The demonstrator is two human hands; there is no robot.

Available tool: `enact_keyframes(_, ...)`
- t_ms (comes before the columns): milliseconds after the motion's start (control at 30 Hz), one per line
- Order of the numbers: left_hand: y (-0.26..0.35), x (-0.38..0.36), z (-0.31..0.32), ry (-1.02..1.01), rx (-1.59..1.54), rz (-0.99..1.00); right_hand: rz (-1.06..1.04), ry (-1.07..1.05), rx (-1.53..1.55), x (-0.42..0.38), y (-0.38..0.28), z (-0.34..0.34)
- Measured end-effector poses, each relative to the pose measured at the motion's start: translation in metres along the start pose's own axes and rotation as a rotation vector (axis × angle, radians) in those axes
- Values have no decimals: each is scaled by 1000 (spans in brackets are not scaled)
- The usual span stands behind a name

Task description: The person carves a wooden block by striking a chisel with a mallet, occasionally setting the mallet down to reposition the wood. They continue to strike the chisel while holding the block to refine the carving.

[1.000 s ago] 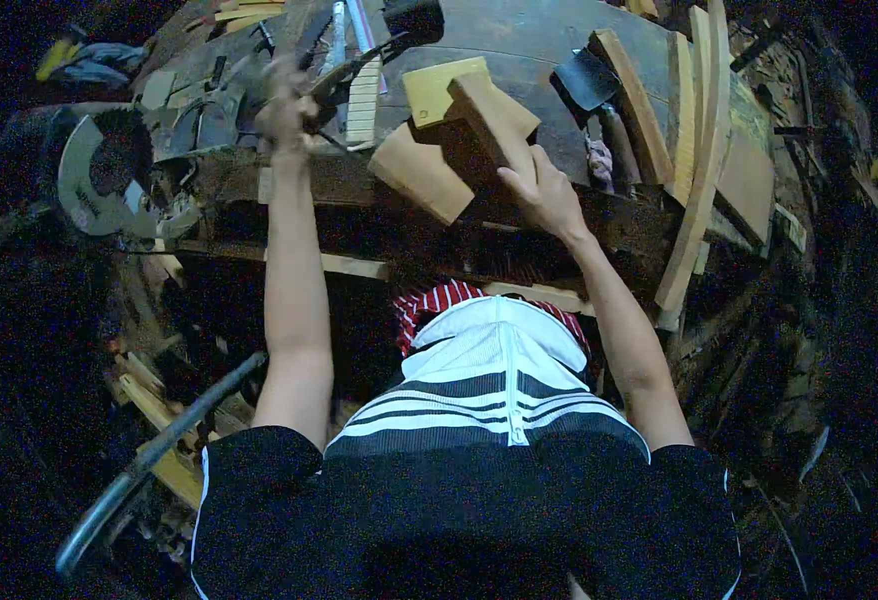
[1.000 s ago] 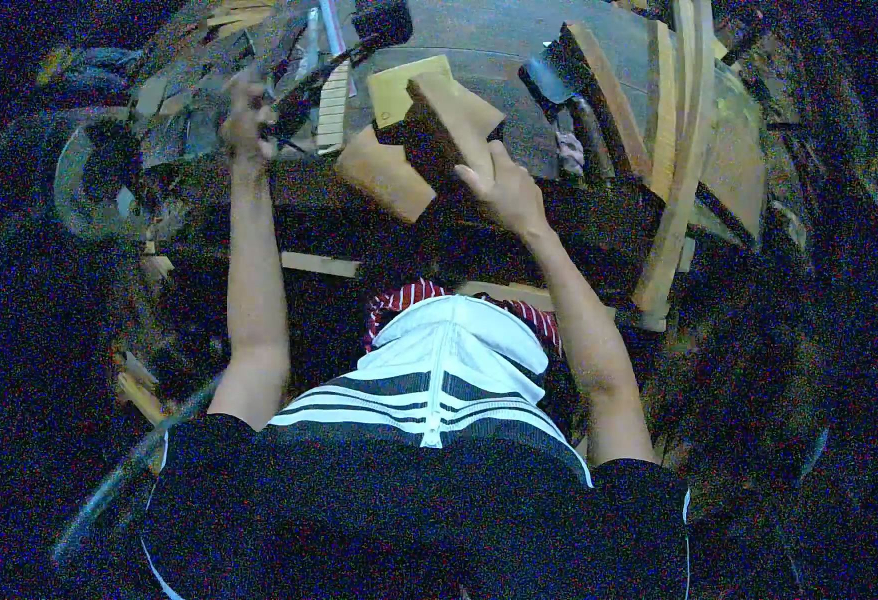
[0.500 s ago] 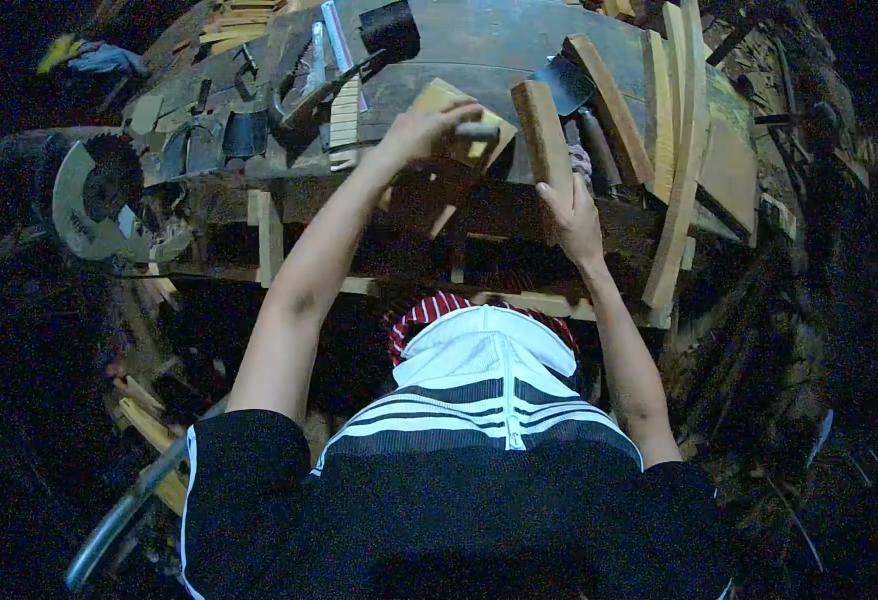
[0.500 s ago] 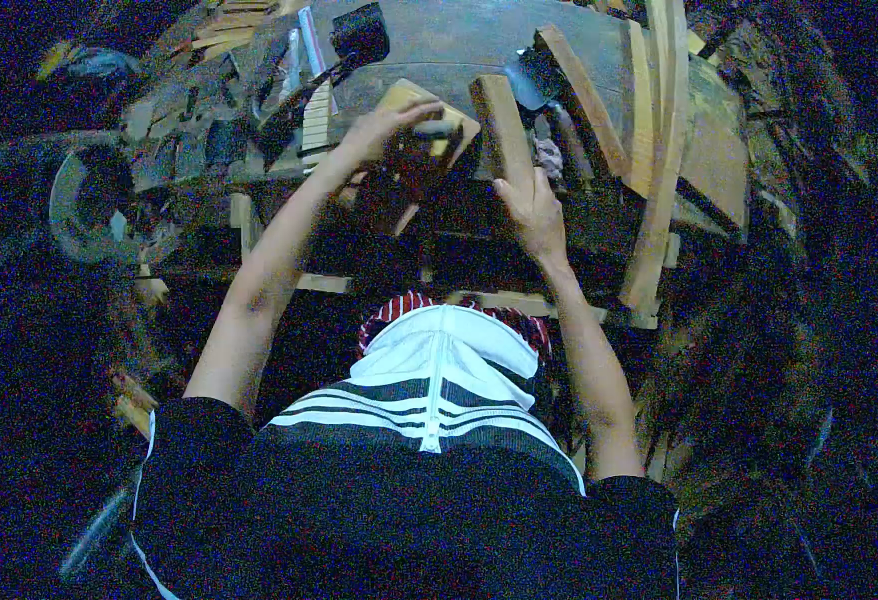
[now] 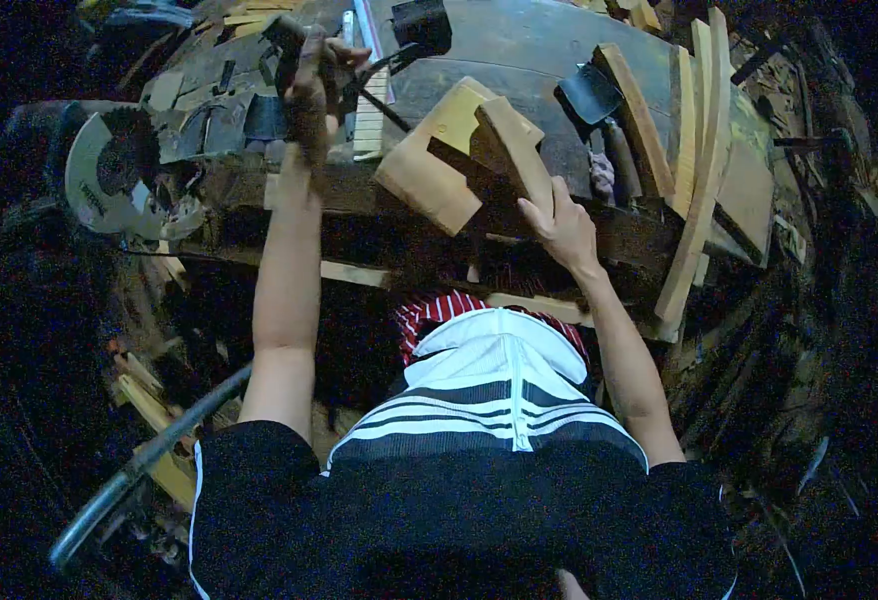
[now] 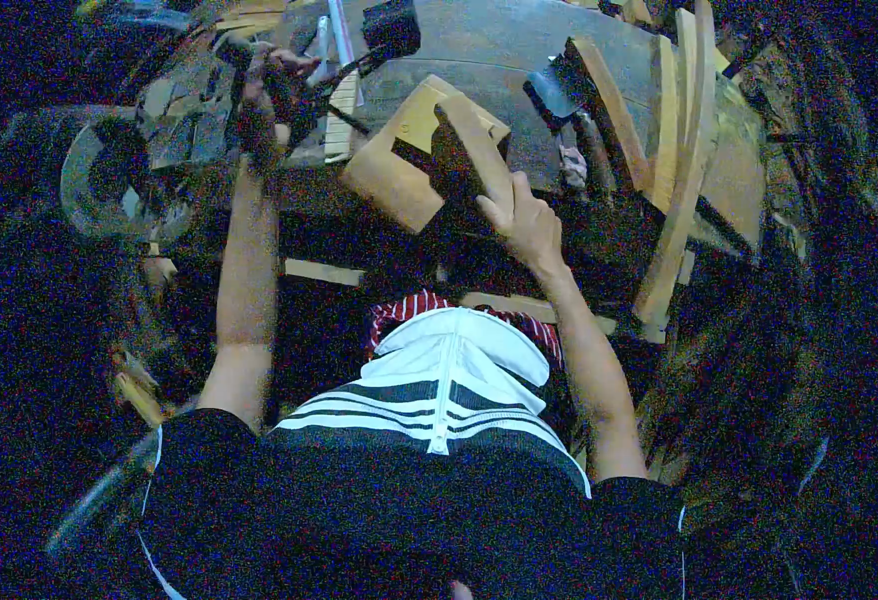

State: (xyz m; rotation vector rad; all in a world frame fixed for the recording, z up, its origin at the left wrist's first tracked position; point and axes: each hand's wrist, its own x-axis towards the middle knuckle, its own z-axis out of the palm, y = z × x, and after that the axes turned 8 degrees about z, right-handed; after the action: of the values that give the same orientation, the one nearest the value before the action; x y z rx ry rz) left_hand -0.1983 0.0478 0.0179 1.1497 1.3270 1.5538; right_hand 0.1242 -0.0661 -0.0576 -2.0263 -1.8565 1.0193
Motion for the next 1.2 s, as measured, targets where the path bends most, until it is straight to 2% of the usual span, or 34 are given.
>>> enact_keyframes(33,3,-2,2,42,82,21,-6,-4,-3,1,0,0)
enact_keyframes(133,-28,-4,17,127,-117,331,-30,26,-34,2,3,2)
enact_keyframes(167,-9,-10,30,278,-63,230,-39,28,-47,2,4,3)
enact_keyframes(267,-22,-10,44,521,-105,210,-39,37,-83,1,2,3)
enact_keyframes(333,-23,-7,46,616,-173,110,-32,44,-106,0,0,1)
enact_keyframes(500,-23,-5,51,621,-115,113,-31,19,-100,0,-1,-1)
enact_keyframes(600,-25,-3,56,703,-172,76,-8,5,-113,0,-4,-2)
enact_keyframes(667,-33,2,55,677,-257,153,-12,-1,-97,-2,-6,-5)
enact_keyframes(767,-44,3,51,598,-219,152,-2,-22,-96,-1,-6,-5)
enact_keyframes(800,-68,16,39,602,-214,143,11,-36,-111,0,-4,-4)
enact_keyframes(867,-128,46,2,456,-376,117,-2,-24,-120,1,-2,-2)
enact_keyframes(900,-65,11,48,448,-471,70,-16,0,-126,1,-1,0)
enact_keyframes(967,-41,2,51,504,-341,58,-12,-11,-117,1,0,3)
enact_keyframes(1000,-36,2,55,550,-219,45,-4,-13,-111,1,-2,1)
enact_keyframes(1033,-31,3,67,676,-256,153,-22,-9,-90,-1,-5,-2)
enact_keyframes(1067,-41,6,62,678,-255,148,-20,-13,-93,-2,-8,-4)
enact_keyframes(1100,-48,12,57,685,-196,54,4,-24,-86,-2,-9,-6)
enact_keyframes(1200,-60,11,51,698,-126,-60,16,-34,-71,-2,-5,-1)
